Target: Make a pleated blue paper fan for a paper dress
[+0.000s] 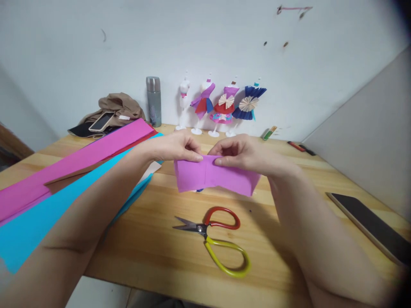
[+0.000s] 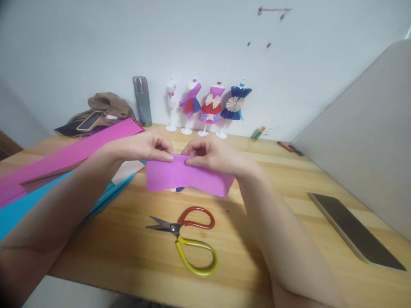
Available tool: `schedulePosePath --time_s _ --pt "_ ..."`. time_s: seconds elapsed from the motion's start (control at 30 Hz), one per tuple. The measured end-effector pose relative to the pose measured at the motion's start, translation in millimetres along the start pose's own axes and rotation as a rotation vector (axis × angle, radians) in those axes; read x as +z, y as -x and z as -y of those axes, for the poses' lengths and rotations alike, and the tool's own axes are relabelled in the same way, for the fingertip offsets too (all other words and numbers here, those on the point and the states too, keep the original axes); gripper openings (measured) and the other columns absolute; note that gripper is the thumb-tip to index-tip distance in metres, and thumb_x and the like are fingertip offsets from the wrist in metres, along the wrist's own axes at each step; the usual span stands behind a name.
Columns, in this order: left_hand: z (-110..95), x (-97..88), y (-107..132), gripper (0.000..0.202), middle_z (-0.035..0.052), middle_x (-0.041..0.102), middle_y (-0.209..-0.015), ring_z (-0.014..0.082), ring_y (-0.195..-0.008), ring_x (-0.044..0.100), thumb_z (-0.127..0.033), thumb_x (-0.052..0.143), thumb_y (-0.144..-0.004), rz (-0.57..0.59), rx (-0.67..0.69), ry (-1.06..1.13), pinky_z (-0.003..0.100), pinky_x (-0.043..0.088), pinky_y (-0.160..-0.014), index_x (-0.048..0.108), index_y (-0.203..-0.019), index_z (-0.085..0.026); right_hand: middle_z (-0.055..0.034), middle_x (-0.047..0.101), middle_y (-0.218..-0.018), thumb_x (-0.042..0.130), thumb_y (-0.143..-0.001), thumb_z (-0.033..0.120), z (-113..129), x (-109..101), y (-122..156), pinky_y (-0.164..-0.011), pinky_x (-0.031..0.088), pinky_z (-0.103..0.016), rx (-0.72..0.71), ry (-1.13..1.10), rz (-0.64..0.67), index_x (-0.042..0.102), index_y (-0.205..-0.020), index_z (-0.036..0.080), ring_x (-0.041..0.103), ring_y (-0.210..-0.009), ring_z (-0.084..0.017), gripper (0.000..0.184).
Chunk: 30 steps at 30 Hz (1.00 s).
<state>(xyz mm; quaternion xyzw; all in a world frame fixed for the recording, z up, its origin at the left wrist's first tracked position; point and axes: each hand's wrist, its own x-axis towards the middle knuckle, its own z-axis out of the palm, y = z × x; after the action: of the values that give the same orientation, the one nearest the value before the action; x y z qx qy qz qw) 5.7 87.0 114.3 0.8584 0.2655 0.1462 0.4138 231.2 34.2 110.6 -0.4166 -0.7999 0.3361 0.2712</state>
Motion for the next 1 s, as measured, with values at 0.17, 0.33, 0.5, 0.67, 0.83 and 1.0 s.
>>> schedulePosePath --time_s 0.17,0.33,0.5,0.67,0.83,1.0 --pt "6.2 -16.2 4.4 0.023 -0.0001 0.057 -0.061 0.0110 -0.059 0.048 -0.037 0.071 -0.073 0.084 -0.044 -0.039 0.023 0.033 -0.054 0.070 -0.069 -0.014 -0.0034 0.074 -0.086 0.063 -0.075 0.024 -5.3 -15.6 4.6 -0.063 0.048 -0.027 0.089 0.235 0.169 0.075 -0.091 0.019 0.064 -0.073 -0.017 0.021" --pt "15.3 -25.5 5.6 0.022 0.0008 0.062 -0.063 0.0112 -0.060 0.051 -0.035 0.074 -0.070 0.029 -0.140 -0.030 0.024 0.036 -0.057 0.072 -0.071 -0.013 -0.0057 0.072 -0.090 0.067 -0.076 0.035 -29.9 -31.9 6.6 -0.065 0.048 -0.030 0.187 0.171 0.105 0.073 -0.096 0.018 0.063 -0.076 -0.020 0.026" --pt "28.8 -28.1 1.1 0.022 0.0008 0.060 -0.062 0.0121 -0.061 0.051 -0.035 0.076 -0.067 -0.070 -0.136 0.018 0.025 0.037 -0.059 0.072 -0.067 -0.013 -0.0026 0.067 -0.075 0.075 -0.073 0.045 -49.7 -42.2 8.3 -0.058 0.041 -0.028 0.247 0.018 -0.028 0.070 -0.088 0.018 0.056 -0.064 -0.014 0.031" --pt "37.5 -31.0 -1.3 0.023 -0.0012 0.056 -0.058 0.0097 -0.056 0.045 -0.035 0.076 -0.067 -0.133 -0.168 0.015 0.024 0.032 -0.056 0.071 -0.067 -0.013 0.0011 0.055 -0.056 0.081 -0.065 0.052 -53.7 -40.1 5.8 -0.051 0.034 -0.025 0.246 -0.136 -0.224 0.064 -0.063 0.018 0.047 -0.053 -0.010 0.038" --pt "41.7 -31.7 -3.3 0.018 -0.0004 0.061 -0.060 0.0105 -0.057 0.050 -0.030 0.078 -0.065 -0.157 -0.204 0.065 0.024 0.036 -0.057 0.072 -0.069 -0.013 0.0030 0.050 -0.051 0.089 -0.052 0.049 -62.5 -36.0 -2.9 -0.044 0.031 -0.024 0.249 -0.389 -0.542 0.061 -0.057 0.020 0.042 -0.047 -0.009 0.040" --pt "44.3 -31.5 -4.3 0.014 -0.0012 0.062 -0.060 0.0106 -0.058 0.053 -0.026 0.079 -0.064 -0.171 -0.208 0.102 0.024 0.041 -0.060 0.072 -0.067 -0.014 0.0024 0.056 -0.055 0.089 -0.056 0.044 -70.6 -37.5 -9.4 -0.047 0.040 -0.024 0.201 -0.435 -0.681 0.063 -0.062 0.022 0.049 -0.050 -0.010 0.035"
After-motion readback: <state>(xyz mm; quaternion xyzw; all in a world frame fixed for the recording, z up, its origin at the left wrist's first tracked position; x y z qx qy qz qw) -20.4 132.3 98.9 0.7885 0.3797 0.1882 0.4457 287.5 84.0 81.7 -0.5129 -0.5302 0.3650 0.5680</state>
